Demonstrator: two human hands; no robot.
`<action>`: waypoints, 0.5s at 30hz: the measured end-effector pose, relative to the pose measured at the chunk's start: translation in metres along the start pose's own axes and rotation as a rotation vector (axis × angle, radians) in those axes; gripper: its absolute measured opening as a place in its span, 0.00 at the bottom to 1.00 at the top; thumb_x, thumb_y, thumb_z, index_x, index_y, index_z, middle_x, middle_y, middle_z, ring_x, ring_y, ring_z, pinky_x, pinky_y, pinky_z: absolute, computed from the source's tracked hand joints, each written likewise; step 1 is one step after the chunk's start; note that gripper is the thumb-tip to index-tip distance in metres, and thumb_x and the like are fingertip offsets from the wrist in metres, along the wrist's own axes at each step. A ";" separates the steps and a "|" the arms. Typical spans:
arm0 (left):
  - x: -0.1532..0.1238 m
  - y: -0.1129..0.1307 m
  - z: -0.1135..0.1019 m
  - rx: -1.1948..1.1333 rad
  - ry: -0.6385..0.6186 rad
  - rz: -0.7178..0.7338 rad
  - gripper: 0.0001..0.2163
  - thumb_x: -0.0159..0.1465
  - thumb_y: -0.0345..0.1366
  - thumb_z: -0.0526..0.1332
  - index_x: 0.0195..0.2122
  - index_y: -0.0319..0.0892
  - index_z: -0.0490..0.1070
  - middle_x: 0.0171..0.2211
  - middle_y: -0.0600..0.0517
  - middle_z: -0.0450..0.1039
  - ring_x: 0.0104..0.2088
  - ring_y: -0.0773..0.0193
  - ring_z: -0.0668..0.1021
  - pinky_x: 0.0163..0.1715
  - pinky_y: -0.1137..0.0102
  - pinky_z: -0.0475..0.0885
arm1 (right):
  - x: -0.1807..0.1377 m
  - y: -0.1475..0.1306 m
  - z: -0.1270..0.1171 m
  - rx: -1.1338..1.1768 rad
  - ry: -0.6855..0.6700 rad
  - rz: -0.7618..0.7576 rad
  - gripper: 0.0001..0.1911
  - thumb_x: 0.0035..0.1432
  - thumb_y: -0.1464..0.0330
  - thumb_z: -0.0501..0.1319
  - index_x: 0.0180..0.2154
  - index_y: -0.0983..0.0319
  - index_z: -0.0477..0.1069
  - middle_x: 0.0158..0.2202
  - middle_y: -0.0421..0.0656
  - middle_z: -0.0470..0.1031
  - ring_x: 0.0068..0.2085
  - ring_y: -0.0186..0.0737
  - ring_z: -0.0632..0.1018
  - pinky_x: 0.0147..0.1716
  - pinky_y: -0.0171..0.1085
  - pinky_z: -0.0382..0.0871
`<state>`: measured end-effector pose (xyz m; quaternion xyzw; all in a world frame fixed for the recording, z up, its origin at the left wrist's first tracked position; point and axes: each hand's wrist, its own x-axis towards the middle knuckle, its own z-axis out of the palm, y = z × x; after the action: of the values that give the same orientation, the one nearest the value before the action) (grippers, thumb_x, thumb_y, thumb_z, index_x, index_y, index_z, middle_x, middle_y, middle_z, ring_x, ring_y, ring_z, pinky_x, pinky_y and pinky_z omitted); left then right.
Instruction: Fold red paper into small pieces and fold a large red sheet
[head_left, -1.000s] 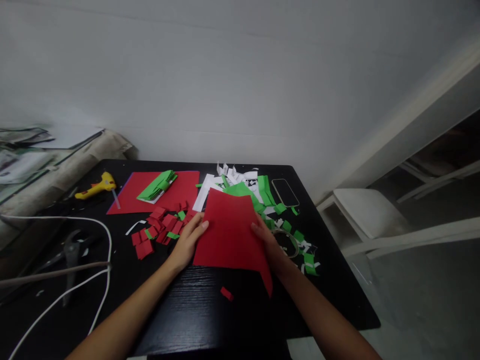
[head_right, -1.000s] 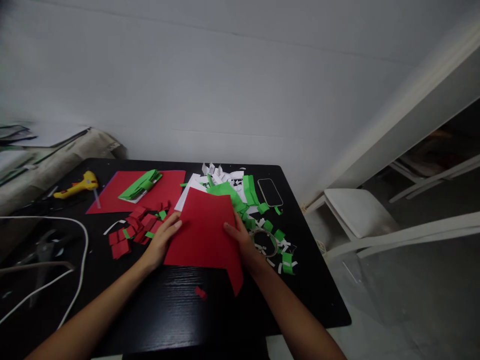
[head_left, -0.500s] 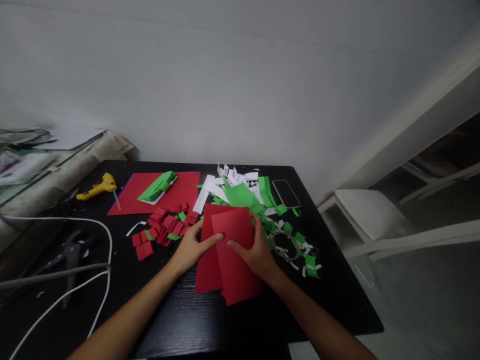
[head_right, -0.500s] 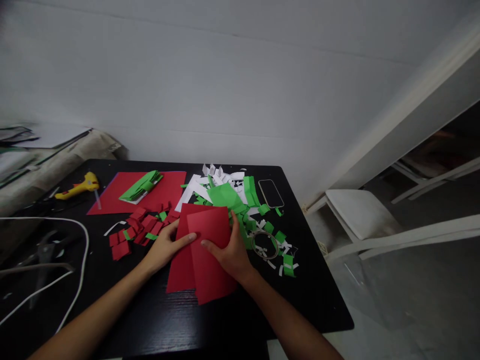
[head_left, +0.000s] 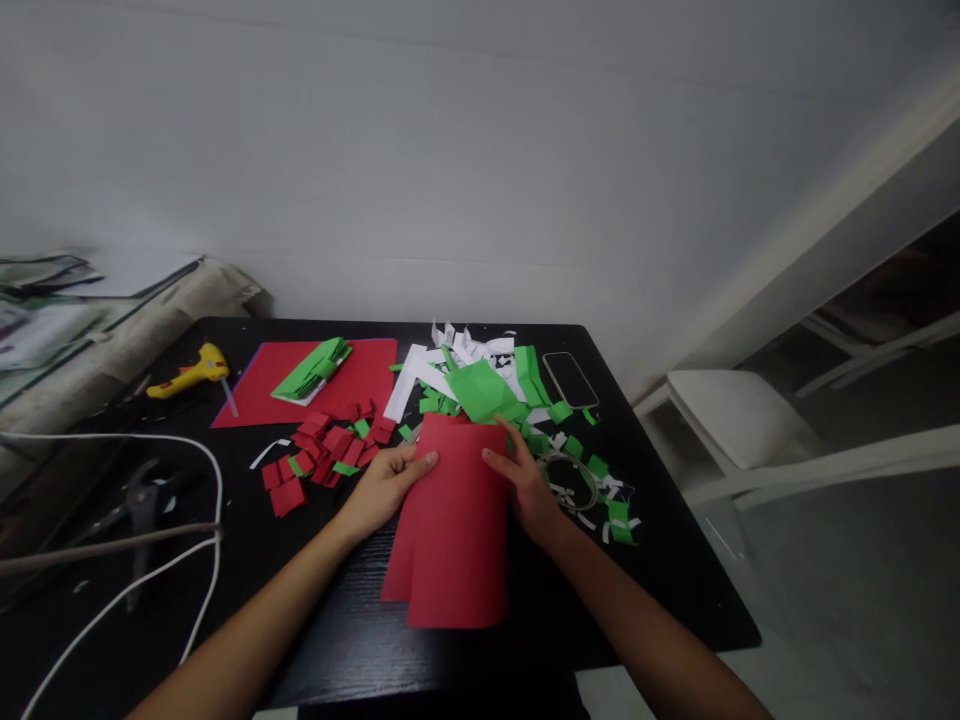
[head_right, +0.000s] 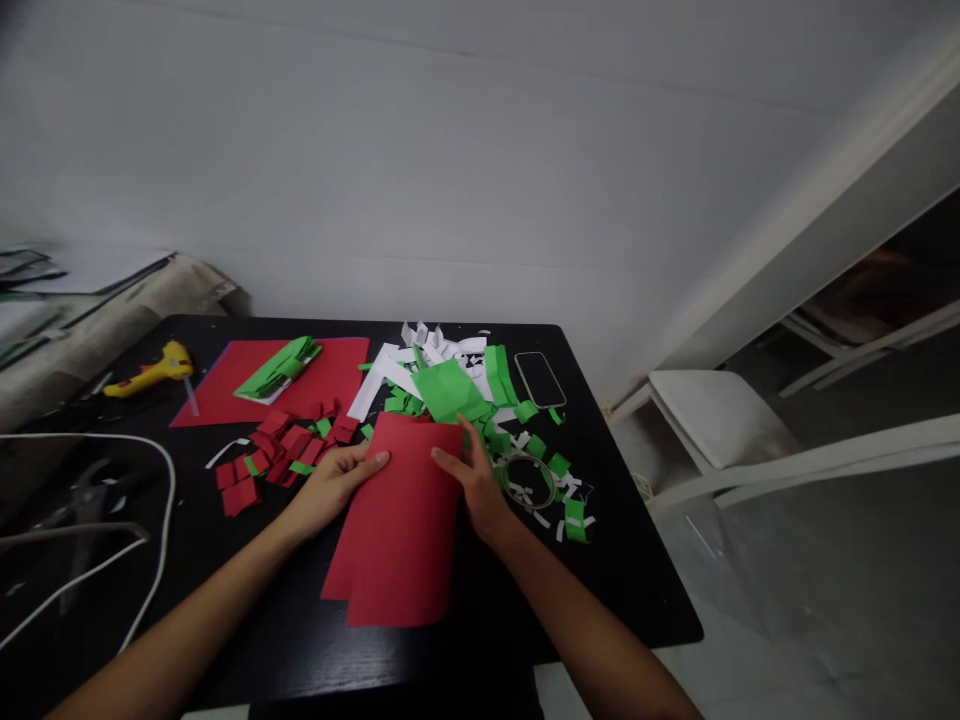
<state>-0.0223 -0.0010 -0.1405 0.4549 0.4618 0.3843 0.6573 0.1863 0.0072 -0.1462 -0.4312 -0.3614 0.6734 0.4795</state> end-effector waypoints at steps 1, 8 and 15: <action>0.000 0.000 0.000 0.007 -0.018 -0.010 0.23 0.55 0.58 0.69 0.31 0.39 0.79 0.26 0.49 0.81 0.24 0.59 0.80 0.28 0.66 0.76 | 0.001 0.000 -0.001 -0.003 0.017 0.001 0.44 0.50 0.59 0.72 0.66 0.51 0.60 0.53 0.43 0.79 0.52 0.53 0.80 0.55 0.52 0.73; 0.001 -0.006 -0.001 0.067 -0.055 -0.014 0.26 0.60 0.61 0.63 0.25 0.40 0.75 0.22 0.51 0.75 0.22 0.63 0.75 0.24 0.71 0.70 | 0.002 -0.003 -0.005 -0.216 0.122 -0.072 0.32 0.48 0.59 0.72 0.56 0.49 0.72 0.48 0.40 0.79 0.47 0.52 0.79 0.47 0.48 0.75; 0.007 -0.011 -0.003 0.063 0.187 0.156 0.19 0.55 0.49 0.72 0.37 0.42 0.71 0.21 0.60 0.66 0.22 0.71 0.69 0.25 0.76 0.64 | 0.003 -0.003 -0.003 -0.279 0.152 -0.109 0.14 0.46 0.59 0.72 0.36 0.56 0.78 0.42 0.41 0.80 0.45 0.50 0.78 0.47 0.44 0.71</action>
<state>-0.0227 0.0032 -0.1531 0.4722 0.4963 0.4604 0.5646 0.1897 0.0109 -0.1455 -0.5229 -0.4369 0.5552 0.4769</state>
